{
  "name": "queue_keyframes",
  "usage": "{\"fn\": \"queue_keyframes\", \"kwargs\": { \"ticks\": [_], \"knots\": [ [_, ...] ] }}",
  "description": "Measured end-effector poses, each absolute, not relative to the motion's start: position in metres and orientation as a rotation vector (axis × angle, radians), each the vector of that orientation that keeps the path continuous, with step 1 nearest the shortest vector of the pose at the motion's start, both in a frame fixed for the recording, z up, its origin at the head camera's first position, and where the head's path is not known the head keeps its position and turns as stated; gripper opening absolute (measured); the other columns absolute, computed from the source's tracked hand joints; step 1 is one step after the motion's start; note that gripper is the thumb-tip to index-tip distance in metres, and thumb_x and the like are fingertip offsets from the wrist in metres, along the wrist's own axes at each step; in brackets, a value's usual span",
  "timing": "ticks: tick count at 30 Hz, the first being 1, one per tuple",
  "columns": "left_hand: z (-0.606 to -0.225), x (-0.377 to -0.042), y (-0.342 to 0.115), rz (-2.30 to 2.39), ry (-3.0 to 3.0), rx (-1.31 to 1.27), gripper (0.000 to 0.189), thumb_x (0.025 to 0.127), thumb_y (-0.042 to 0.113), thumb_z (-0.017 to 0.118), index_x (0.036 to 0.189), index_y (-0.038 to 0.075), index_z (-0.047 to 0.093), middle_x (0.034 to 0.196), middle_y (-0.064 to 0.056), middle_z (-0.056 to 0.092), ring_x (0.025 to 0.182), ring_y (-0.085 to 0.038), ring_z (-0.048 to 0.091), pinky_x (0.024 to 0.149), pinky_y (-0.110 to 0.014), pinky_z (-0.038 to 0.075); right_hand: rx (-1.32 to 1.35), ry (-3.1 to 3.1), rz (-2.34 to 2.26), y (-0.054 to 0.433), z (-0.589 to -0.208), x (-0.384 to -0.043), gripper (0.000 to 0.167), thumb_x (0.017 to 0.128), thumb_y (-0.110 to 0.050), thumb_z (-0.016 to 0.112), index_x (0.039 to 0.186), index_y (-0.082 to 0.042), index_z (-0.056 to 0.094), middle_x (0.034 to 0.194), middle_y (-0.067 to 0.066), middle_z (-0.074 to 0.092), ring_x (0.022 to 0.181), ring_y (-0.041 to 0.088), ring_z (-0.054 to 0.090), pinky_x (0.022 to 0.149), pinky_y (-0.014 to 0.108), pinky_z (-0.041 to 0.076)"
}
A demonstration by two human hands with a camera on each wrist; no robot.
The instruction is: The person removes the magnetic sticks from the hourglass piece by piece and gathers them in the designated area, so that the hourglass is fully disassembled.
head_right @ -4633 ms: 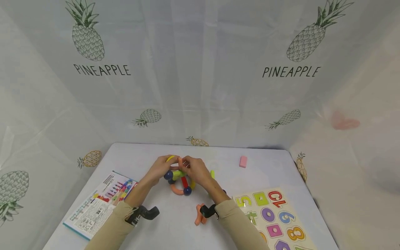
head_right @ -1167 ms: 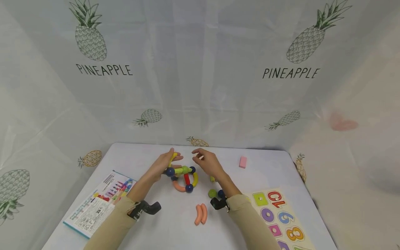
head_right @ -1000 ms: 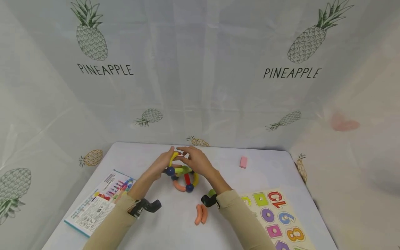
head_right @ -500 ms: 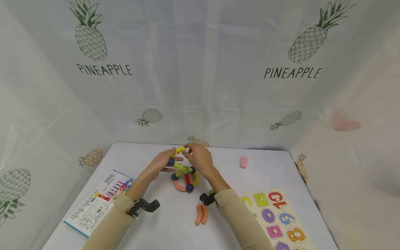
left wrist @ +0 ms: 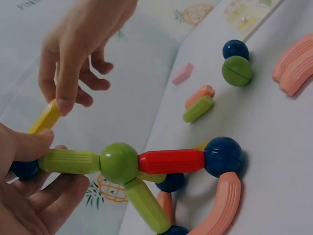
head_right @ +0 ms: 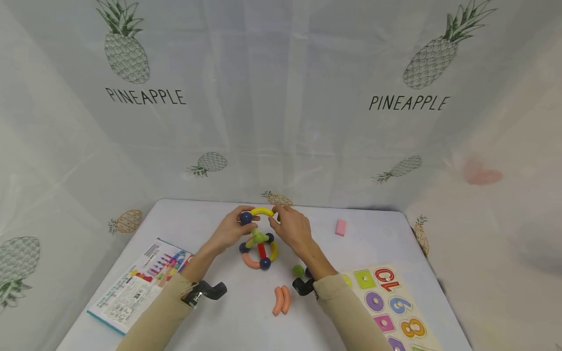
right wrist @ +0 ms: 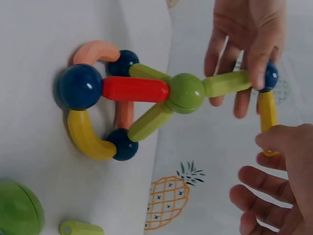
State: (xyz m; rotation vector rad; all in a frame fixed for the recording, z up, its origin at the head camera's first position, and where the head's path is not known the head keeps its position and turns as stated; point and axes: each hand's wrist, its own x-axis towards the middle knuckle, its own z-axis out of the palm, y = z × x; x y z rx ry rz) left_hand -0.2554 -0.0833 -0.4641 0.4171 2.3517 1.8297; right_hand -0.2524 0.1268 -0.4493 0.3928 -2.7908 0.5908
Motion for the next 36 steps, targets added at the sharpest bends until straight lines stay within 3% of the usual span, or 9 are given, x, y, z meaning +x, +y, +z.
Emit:
{"fn": "queue_keyframes", "kwargs": {
  "ticks": [5, 10, 14, 20, 24, 29, 36],
  "knots": [
    [-0.461, -0.258, -0.078, 1.666, 2.486, 0.492, 0.048, 0.097, 0.005, 0.067, 0.142, 0.016, 0.053, 0.117, -0.015, 0.07, 0.098, -0.031, 0.07, 0.074, -0.035, 0.058, 0.492, -2.87, 0.697, 0.133, -0.441, -0.248, 0.035, 0.096, -0.038, 0.069, 0.122, -0.014, 0.07, 0.089, -0.002, 0.071, 0.066, 0.009, 0.058, 0.058, 0.027, 0.049],
    [-0.461, -0.26, -0.075, 1.58, 2.552, 0.513, 0.055, 0.097, 0.009, 0.067, 0.147, 0.017, 0.045, 0.115, -0.019, 0.069, 0.084, -0.031, 0.069, 0.065, -0.036, 0.058, 0.58, -2.899, 0.912, 0.135, -0.44, -0.246, 0.03, 0.098, -0.038, 0.065, 0.116, -0.014, 0.073, 0.082, -0.007, 0.07, 0.067, 0.008, 0.061, 0.059, 0.028, 0.051],
    [-0.462, -0.26, -0.071, 1.57, 2.58, 0.552, 0.055, 0.097, 0.009, 0.066, 0.146, 0.01, 0.039, 0.126, -0.016, 0.067, 0.088, -0.022, 0.07, 0.067, -0.034, 0.058, 0.638, -2.905, 1.106, 0.134, -0.444, -0.247, 0.033, 0.099, -0.037, 0.064, 0.121, -0.012, 0.069, 0.076, -0.004, 0.068, 0.059, 0.012, 0.06, 0.052, 0.029, 0.048],
    [-0.467, -0.257, -0.067, 1.522, 2.686, 0.548, 0.051, 0.094, 0.011, 0.071, 0.139, 0.015, 0.048, 0.113, -0.015, 0.072, 0.091, -0.024, 0.073, 0.066, -0.03, 0.056, 0.598, -2.896, 1.193, 0.133, -0.446, -0.247, 0.032, 0.098, -0.034, 0.066, 0.119, -0.01, 0.068, 0.071, -0.004, 0.065, 0.055, 0.015, 0.058, 0.05, 0.03, 0.045],
    [-0.474, -0.257, -0.064, 1.499, 2.758, 0.549, 0.047, 0.093, 0.013, 0.073, 0.136, 0.016, 0.053, 0.114, -0.015, 0.073, 0.094, -0.025, 0.074, 0.07, -0.031, 0.058, 0.568, -2.889, 1.18, 0.134, -0.448, -0.247, 0.032, 0.098, -0.034, 0.066, 0.117, -0.01, 0.068, 0.069, -0.005, 0.064, 0.055, 0.015, 0.055, 0.049, 0.029, 0.043],
    [-0.477, -0.261, -0.06, 1.523, 2.797, 0.557, 0.046, 0.094, 0.014, 0.073, 0.136, 0.015, 0.054, 0.111, -0.013, 0.075, 0.091, -0.023, 0.075, 0.068, -0.03, 0.058, 0.549, -2.87, 1.164, 0.136, -0.447, -0.247, 0.032, 0.098, -0.035, 0.066, 0.117, -0.009, 0.068, 0.07, 0.002, 0.068, 0.052, 0.014, 0.052, 0.047, 0.029, 0.04],
    [-0.479, -0.265, -0.058, 1.568, 2.812, 0.469, 0.046, 0.093, 0.014, 0.073, 0.135, 0.014, 0.053, 0.103, -0.002, 0.077, 0.085, -0.014, 0.074, 0.071, -0.031, 0.058, 0.484, -2.867, 1.205, 0.144, -0.444, -0.243, 0.034, 0.099, -0.036, 0.065, 0.12, -0.01, 0.067, 0.069, -0.005, 0.065, 0.055, 0.017, 0.059, 0.05, 0.03, 0.046]
  ]
}}
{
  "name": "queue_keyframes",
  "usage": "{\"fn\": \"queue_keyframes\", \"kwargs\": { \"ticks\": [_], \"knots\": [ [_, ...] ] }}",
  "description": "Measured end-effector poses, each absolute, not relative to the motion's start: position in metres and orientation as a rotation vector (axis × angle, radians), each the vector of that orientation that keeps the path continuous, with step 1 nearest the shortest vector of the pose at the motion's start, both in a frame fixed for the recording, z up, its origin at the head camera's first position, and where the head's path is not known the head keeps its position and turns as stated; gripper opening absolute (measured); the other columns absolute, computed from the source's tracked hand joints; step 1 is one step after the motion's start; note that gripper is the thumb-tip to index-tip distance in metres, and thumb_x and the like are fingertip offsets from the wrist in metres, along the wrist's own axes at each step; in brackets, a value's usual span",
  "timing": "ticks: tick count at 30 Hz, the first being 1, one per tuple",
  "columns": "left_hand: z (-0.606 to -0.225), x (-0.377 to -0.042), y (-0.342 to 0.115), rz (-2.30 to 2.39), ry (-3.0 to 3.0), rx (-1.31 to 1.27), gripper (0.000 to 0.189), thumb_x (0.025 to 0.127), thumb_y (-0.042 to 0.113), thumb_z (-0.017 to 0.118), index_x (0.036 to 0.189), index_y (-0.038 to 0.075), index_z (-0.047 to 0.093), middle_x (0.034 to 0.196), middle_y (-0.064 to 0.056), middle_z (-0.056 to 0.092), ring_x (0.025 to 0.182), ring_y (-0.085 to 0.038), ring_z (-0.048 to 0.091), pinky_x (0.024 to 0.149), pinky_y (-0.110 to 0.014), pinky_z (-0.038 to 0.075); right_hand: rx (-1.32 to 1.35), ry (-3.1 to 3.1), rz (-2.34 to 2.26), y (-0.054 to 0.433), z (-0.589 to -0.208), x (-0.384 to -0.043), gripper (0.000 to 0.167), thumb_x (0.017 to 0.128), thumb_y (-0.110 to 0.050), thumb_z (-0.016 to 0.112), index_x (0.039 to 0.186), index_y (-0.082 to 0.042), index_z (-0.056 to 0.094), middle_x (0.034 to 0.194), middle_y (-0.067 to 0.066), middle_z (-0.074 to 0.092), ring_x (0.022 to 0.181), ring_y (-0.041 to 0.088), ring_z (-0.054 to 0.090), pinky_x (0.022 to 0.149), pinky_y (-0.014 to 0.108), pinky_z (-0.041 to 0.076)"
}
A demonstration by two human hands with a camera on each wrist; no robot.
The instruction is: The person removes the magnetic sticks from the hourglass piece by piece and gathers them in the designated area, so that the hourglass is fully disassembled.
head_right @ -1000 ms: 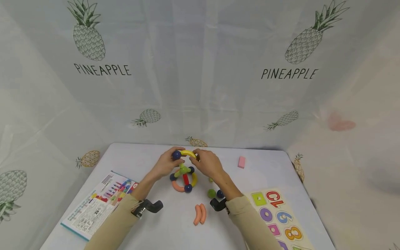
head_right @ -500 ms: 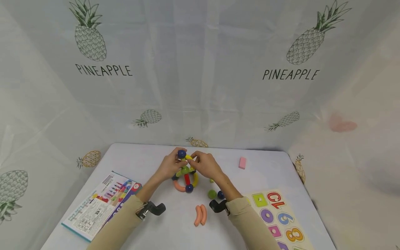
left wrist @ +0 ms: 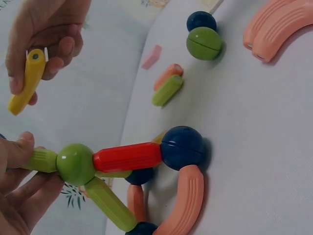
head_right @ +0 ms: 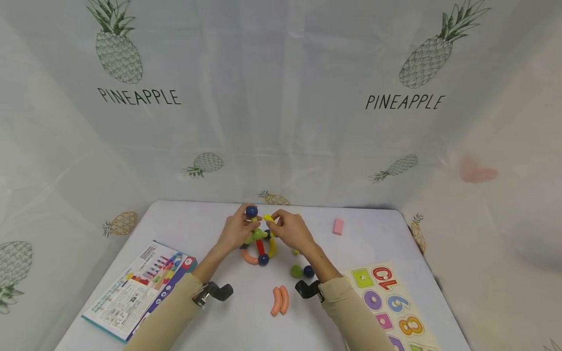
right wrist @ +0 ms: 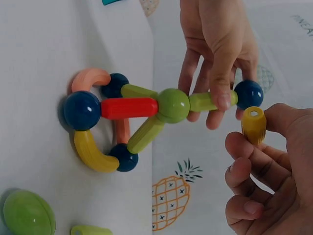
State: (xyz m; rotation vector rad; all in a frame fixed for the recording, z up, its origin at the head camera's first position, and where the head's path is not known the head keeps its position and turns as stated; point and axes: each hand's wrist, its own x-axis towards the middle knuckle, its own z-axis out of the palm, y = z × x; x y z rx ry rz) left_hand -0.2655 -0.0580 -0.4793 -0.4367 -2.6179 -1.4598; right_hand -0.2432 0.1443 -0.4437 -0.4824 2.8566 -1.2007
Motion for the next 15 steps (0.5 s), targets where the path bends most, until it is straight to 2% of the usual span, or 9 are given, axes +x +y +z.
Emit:
{"fn": "queue_keyframes", "kwargs": {
  "ticks": [6, 11, 13, 15],
  "knots": [
    [-0.482, -0.27, -0.061, -1.472, -2.606, -0.411, 0.046, 0.093, 0.014, 0.073, 0.134, 0.013, 0.052, 0.107, -0.002, 0.076, 0.088, -0.015, 0.074, 0.076, -0.033, 0.059, -0.371, 2.78, -1.216, 0.16, -0.45, -0.235, 0.031, 0.097, -0.035, 0.068, 0.118, -0.012, 0.066, 0.08, -0.002, 0.066, 0.049, 0.025, 0.057, 0.041, 0.029, 0.045],
    [-0.483, -0.271, -0.063, -1.493, -2.604, -0.347, 0.046, 0.093, 0.014, 0.074, 0.134, 0.015, 0.053, 0.107, -0.001, 0.076, 0.09, -0.017, 0.074, 0.078, -0.035, 0.059, -0.34, 2.712, -1.188, 0.179, -0.459, -0.214, 0.025, 0.093, -0.029, 0.072, 0.11, -0.011, 0.069, 0.085, 0.001, 0.063, 0.064, 0.017, 0.057, 0.054, 0.028, 0.048],
    [-0.483, -0.271, -0.064, -1.502, -2.598, -0.354, 0.045, 0.093, 0.013, 0.074, 0.133, 0.015, 0.053, 0.107, -0.001, 0.076, 0.09, -0.018, 0.074, 0.077, -0.035, 0.059, -0.329, 2.68, -1.161, 0.187, -0.462, -0.204, 0.023, 0.092, -0.027, 0.073, 0.107, -0.01, 0.069, 0.084, 0.001, 0.064, 0.069, 0.018, 0.06, 0.056, 0.029, 0.047],
    [-0.483, -0.272, -0.065, -1.501, -2.599, -0.363, 0.045, 0.093, 0.013, 0.073, 0.133, 0.016, 0.053, 0.107, -0.001, 0.076, 0.09, -0.018, 0.074, 0.077, -0.035, 0.059, -0.317, 2.627, -1.128, 0.196, -0.467, -0.193, 0.02, 0.092, -0.026, 0.073, 0.104, -0.01, 0.069, 0.082, 0.001, 0.066, 0.069, 0.023, 0.064, 0.053, 0.03, 0.047]
  ]
}}
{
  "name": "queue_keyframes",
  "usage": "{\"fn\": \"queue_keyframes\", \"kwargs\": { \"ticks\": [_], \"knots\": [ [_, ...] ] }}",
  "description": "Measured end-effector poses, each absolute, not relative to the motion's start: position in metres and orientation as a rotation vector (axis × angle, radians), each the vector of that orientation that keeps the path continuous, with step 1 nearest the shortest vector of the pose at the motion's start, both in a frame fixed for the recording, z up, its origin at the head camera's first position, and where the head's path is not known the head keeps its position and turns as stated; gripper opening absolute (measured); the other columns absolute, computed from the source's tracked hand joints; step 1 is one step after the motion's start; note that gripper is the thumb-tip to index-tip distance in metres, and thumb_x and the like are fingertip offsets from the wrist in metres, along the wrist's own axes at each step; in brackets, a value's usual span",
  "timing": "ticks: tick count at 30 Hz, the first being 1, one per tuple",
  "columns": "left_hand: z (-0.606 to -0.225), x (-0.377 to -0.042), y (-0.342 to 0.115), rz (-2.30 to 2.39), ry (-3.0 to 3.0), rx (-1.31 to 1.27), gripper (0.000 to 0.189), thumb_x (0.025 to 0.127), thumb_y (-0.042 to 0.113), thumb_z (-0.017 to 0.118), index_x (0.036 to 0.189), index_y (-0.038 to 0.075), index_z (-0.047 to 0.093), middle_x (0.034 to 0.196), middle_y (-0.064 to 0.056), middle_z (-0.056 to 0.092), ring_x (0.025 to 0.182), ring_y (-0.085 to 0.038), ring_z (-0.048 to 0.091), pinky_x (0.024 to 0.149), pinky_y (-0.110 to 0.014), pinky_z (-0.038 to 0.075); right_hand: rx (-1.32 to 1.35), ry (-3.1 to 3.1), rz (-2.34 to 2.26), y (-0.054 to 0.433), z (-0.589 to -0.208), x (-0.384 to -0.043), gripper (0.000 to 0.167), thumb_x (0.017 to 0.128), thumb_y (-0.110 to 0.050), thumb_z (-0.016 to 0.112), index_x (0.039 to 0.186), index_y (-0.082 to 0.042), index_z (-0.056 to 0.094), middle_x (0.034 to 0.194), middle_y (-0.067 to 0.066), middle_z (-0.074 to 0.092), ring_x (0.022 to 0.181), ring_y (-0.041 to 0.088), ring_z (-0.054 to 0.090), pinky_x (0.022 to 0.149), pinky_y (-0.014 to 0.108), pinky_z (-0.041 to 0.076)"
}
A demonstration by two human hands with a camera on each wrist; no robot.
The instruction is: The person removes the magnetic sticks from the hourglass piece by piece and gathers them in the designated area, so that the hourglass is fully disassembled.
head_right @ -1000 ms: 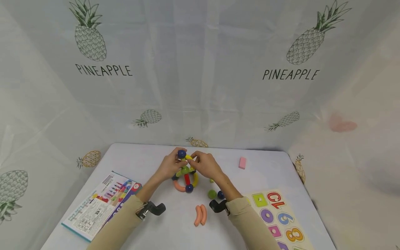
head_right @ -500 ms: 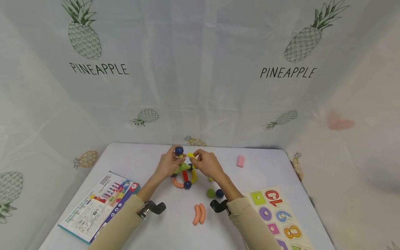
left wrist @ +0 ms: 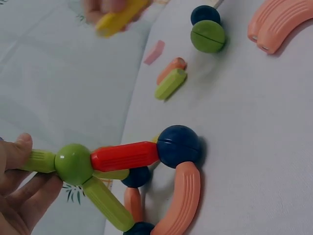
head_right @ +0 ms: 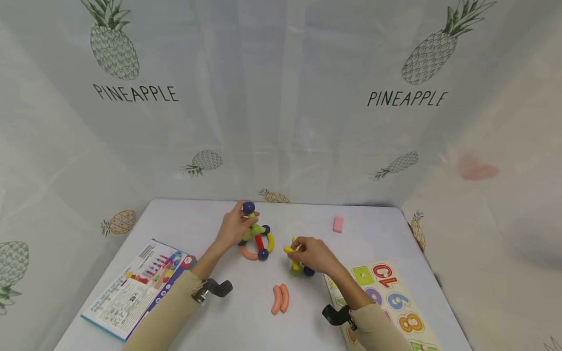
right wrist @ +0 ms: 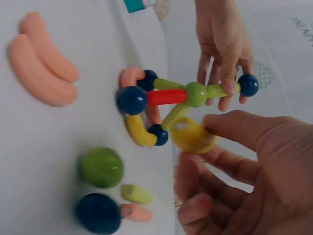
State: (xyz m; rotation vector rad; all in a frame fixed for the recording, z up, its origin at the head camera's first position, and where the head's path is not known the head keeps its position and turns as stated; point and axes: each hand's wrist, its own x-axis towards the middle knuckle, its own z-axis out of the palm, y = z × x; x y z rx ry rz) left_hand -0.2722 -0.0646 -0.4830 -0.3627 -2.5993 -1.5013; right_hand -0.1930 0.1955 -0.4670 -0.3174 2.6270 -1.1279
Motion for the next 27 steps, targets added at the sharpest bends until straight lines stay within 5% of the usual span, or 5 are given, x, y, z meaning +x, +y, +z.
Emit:
{"fn": "queue_keyframes", "kwargs": {
  "ticks": [11, 27],
  "knots": [
    [-0.479, -0.271, -0.067, -1.482, -2.611, -0.354, 0.045, 0.093, 0.016, 0.073, 0.133, 0.015, 0.053, 0.108, -0.001, 0.076, 0.09, -0.018, 0.074, 0.076, -0.035, 0.059, -0.269, 2.444, -0.976, 0.212, -0.496, -0.153, 0.015, 0.089, -0.022, 0.077, 0.082, -0.01, 0.069, 0.067, 0.005, 0.069, 0.055, 0.018, 0.065, 0.045, 0.033, 0.052],
    [-0.481, -0.269, -0.067, -1.447, -2.616, -0.343, 0.052, 0.097, 0.027, 0.07, 0.142, 0.019, 0.047, 0.117, -0.01, 0.073, 0.083, -0.017, 0.073, 0.063, -0.029, 0.055, -0.202, 2.449, -0.972, 0.201, -0.516, -0.146, 0.024, 0.088, -0.027, 0.079, 0.073, -0.011, 0.07, 0.058, 0.001, 0.067, 0.05, 0.014, 0.064, 0.045, 0.027, 0.051]
  ]
}}
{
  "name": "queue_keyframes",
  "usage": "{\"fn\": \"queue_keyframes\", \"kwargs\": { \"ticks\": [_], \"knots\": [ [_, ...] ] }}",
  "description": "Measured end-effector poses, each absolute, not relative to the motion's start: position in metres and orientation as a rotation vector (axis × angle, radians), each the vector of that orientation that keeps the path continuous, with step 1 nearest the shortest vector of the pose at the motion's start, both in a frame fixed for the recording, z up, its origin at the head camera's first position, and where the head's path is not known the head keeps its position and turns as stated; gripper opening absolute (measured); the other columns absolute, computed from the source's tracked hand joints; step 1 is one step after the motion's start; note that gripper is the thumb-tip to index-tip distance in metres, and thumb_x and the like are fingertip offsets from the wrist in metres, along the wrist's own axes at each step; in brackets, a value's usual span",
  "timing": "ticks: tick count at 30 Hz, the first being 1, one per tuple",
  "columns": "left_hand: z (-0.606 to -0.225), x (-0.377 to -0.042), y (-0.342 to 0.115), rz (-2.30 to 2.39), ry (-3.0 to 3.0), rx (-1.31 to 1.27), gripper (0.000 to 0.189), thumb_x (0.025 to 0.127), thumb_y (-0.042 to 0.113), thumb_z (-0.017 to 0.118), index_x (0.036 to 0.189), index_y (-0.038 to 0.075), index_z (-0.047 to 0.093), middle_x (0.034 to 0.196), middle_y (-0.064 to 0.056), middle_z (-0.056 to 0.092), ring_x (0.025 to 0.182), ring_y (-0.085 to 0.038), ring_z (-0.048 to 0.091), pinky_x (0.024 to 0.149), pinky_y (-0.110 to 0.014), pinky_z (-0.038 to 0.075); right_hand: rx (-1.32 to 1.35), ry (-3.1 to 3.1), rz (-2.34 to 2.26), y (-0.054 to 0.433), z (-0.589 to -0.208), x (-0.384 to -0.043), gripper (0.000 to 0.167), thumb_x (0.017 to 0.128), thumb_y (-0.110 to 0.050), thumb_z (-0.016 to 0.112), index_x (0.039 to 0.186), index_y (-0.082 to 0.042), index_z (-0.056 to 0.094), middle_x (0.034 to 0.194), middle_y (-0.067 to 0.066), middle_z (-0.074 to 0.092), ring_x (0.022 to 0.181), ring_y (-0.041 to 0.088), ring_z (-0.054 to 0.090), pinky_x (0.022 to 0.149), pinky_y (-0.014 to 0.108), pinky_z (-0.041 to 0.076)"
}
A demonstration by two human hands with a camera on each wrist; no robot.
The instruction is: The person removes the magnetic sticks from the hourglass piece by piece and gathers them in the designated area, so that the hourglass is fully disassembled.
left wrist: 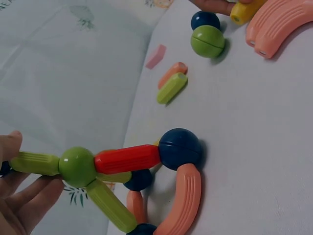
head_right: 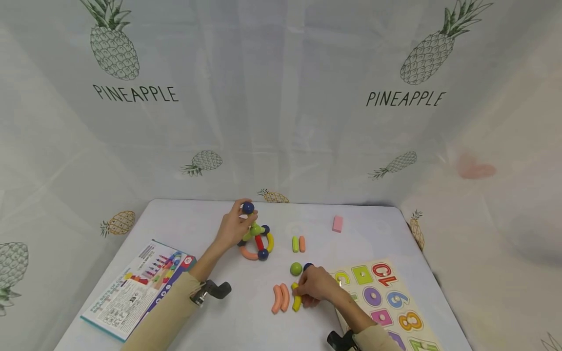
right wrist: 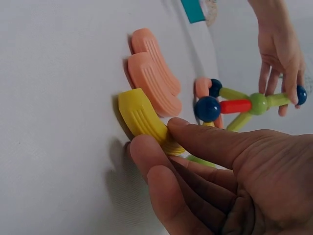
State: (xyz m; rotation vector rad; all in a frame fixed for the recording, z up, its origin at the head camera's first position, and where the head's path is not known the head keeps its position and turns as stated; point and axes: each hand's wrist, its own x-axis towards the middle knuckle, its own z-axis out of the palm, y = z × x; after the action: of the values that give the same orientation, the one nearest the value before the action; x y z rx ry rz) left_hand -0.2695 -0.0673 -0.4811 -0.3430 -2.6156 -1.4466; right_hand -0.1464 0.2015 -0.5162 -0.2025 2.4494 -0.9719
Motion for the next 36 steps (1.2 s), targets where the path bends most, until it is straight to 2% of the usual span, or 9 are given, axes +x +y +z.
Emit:
{"fn": "queue_keyframes", "kwargs": {
  "ticks": [6, 11, 16, 19, 26, 36],
  "knots": [
    [-0.4804, -0.2681, -0.0666, -1.452, -2.594, -0.334, 0.048, 0.098, 0.02, 0.068, 0.141, 0.019, 0.048, 0.122, -0.012, 0.072, 0.08, -0.018, 0.073, 0.063, -0.03, 0.054, -0.17, 2.453, -1.001, 0.1988, -0.5179, -0.1445, 0.022, 0.086, -0.023, 0.081, 0.073, -0.01, 0.069, 0.059, 0.004, 0.067, 0.051, 0.017, 0.067, 0.047, 0.03, 0.054],
    [-0.4796, -0.2663, -0.0661, -1.4, -2.597, -0.296, 0.048, 0.097, 0.022, 0.069, 0.141, 0.02, 0.049, 0.124, -0.017, 0.069, 0.078, -0.018, 0.072, 0.058, -0.03, 0.052, -0.171, 2.458, -1.012, 0.1986, -0.5186, -0.1442, 0.021, 0.086, -0.022, 0.081, 0.075, -0.009, 0.068, 0.059, 0.004, 0.067, 0.051, 0.018, 0.067, 0.047, 0.03, 0.054],
    [-0.4769, -0.2647, -0.0657, -1.265, -2.622, -0.266, 0.047, 0.095, 0.028, 0.072, 0.138, 0.02, 0.055, 0.113, -0.01, 0.074, 0.082, -0.018, 0.07, 0.06, -0.031, 0.049, -0.173, 2.459, -1.016, 0.1992, -0.5184, -0.1445, 0.022, 0.085, -0.022, 0.082, 0.074, -0.009, 0.068, 0.059, 0.004, 0.067, 0.051, 0.019, 0.067, 0.047, 0.031, 0.054],
    [-0.4761, -0.2646, -0.0656, -1.252, -2.626, -0.265, 0.045, 0.094, 0.03, 0.073, 0.136, 0.02, 0.058, 0.108, -0.008, 0.074, 0.079, -0.016, 0.066, 0.06, -0.031, 0.046, -0.17, 2.458, -1.016, 0.1993, -0.5179, -0.1443, 0.022, 0.084, -0.023, 0.082, 0.074, -0.009, 0.068, 0.059, 0.004, 0.067, 0.051, 0.019, 0.067, 0.047, 0.031, 0.055],
    [-0.4769, -0.2656, -0.0653, -1.423, -2.588, -0.325, 0.044, 0.094, 0.024, 0.073, 0.135, 0.018, 0.057, 0.119, -0.011, 0.072, 0.063, -0.011, 0.061, 0.052, -0.029, 0.047, -0.182, 2.45, -1.035, 0.1984, -0.5183, -0.1438, 0.022, 0.085, -0.022, 0.082, 0.073, -0.009, 0.068, 0.059, 0.005, 0.067, 0.051, 0.019, 0.067, 0.048, 0.031, 0.055],
    [-0.4757, -0.2653, -0.0644, -1.416, -2.582, -0.331, 0.044, 0.094, 0.023, 0.073, 0.135, 0.019, 0.058, 0.117, -0.01, 0.073, 0.066, -0.011, 0.063, 0.055, -0.031, 0.049, -0.159, 2.448, -1.031, 0.1996, -0.5188, -0.1449, 0.021, 0.086, -0.021, 0.08, 0.074, -0.009, 0.068, 0.06, 0.005, 0.068, 0.051, 0.018, 0.067, 0.048, 0.031, 0.055]
  ]
}}
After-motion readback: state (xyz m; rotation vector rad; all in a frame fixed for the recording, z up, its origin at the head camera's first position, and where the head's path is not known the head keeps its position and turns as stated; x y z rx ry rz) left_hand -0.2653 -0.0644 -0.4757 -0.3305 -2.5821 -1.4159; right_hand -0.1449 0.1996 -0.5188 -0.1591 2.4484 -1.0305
